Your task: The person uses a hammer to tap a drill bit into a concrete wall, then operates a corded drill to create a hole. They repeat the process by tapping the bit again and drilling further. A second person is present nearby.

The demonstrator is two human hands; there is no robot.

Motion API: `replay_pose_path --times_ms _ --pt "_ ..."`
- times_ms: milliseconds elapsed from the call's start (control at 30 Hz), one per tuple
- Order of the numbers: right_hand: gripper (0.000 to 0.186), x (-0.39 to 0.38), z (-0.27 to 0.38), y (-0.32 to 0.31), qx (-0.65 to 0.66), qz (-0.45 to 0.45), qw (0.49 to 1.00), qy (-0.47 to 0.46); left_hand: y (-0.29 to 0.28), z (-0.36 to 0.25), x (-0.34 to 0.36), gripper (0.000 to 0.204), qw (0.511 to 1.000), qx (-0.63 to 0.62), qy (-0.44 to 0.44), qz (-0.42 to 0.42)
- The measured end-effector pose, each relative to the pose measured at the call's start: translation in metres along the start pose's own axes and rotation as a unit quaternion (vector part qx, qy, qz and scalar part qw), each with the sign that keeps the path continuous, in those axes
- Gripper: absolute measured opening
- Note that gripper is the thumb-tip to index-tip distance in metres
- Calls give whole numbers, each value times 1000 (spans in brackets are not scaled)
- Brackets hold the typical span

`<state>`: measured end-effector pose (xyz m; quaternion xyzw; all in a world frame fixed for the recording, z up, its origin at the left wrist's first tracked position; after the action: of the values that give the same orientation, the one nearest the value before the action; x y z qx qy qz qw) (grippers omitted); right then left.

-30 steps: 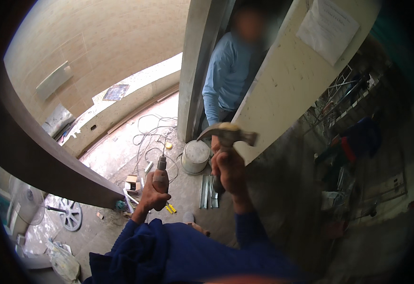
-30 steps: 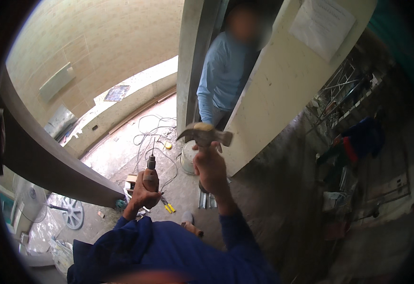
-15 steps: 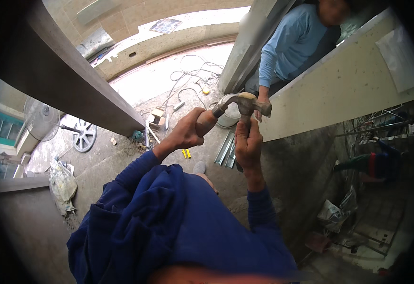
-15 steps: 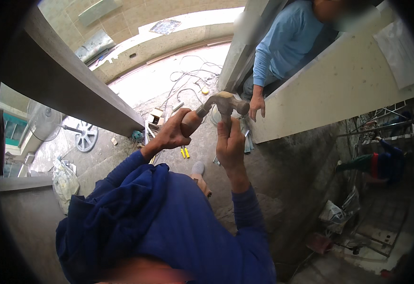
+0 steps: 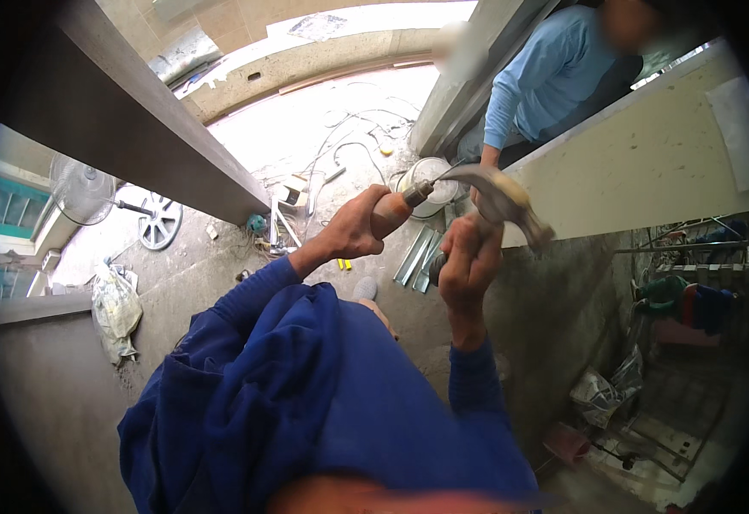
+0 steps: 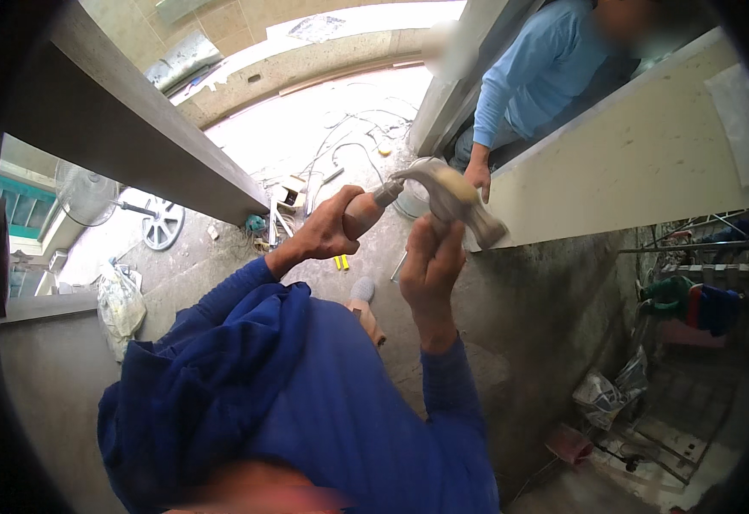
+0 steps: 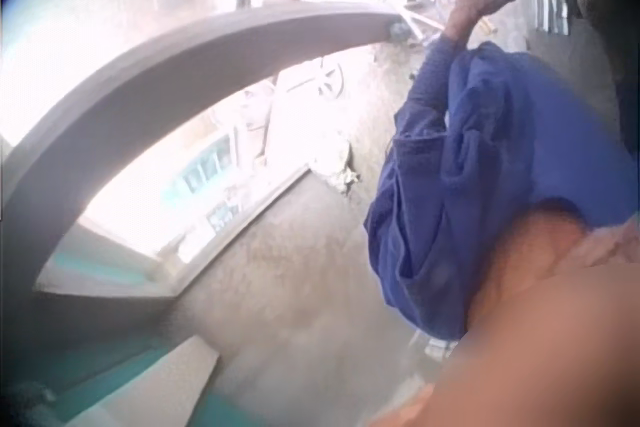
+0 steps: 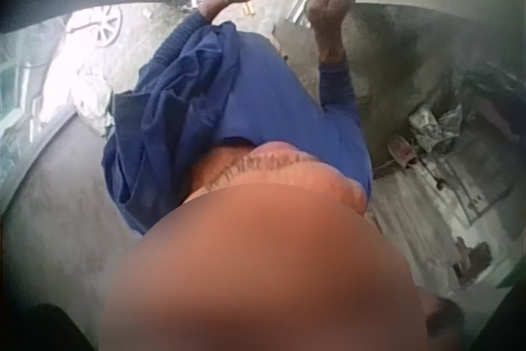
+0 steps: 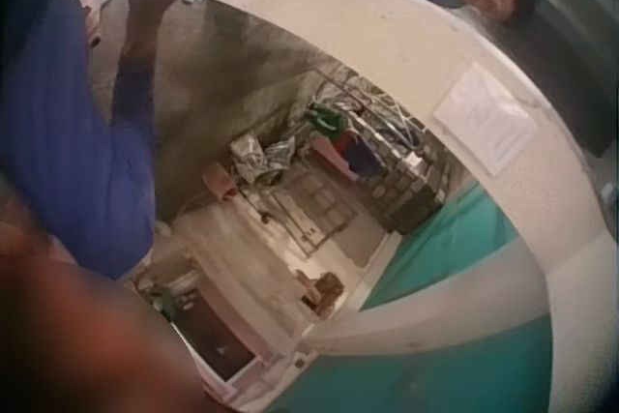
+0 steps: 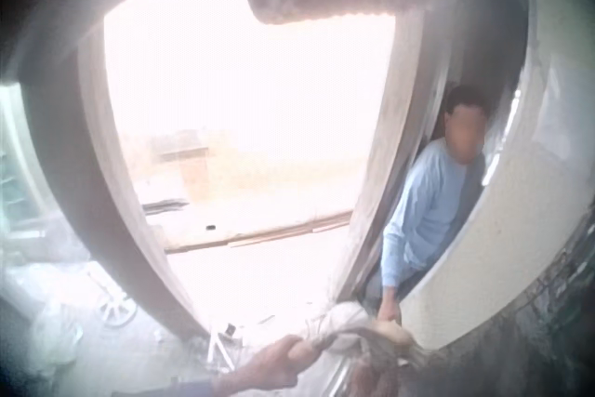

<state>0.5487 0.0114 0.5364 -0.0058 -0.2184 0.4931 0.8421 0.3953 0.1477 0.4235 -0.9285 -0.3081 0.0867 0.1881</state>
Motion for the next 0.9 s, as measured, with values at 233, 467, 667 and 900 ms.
replay_pose_path --times_ms 233,467,667,900 --pt "23 12 -7 17 -134 55 989 -29 0 -5 3 85 995 79 58 -9" --pt "23 4 -8 13 -113 41 993 -14 -9 13 4 84 999 26 2 -22" --pt "17 -3 -46 2 72 30 992 102 -13 40 -4 94 997 -10 -78 -21" --pt "17 -21 -135 59 257 97 940 201 -31 1 9 82 897 -441 -6 -23"
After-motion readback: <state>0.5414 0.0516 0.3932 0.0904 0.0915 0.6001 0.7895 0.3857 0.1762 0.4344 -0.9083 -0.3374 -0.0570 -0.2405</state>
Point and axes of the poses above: each hand's wrist, its own x-axis towards the middle knuckle, its own y-axis out of the palm, z = x × y, the point moved 9 cm from there along x, towards the middle knuckle, and after that the axes turned 6 degrees about z, right-handed, at the moved point
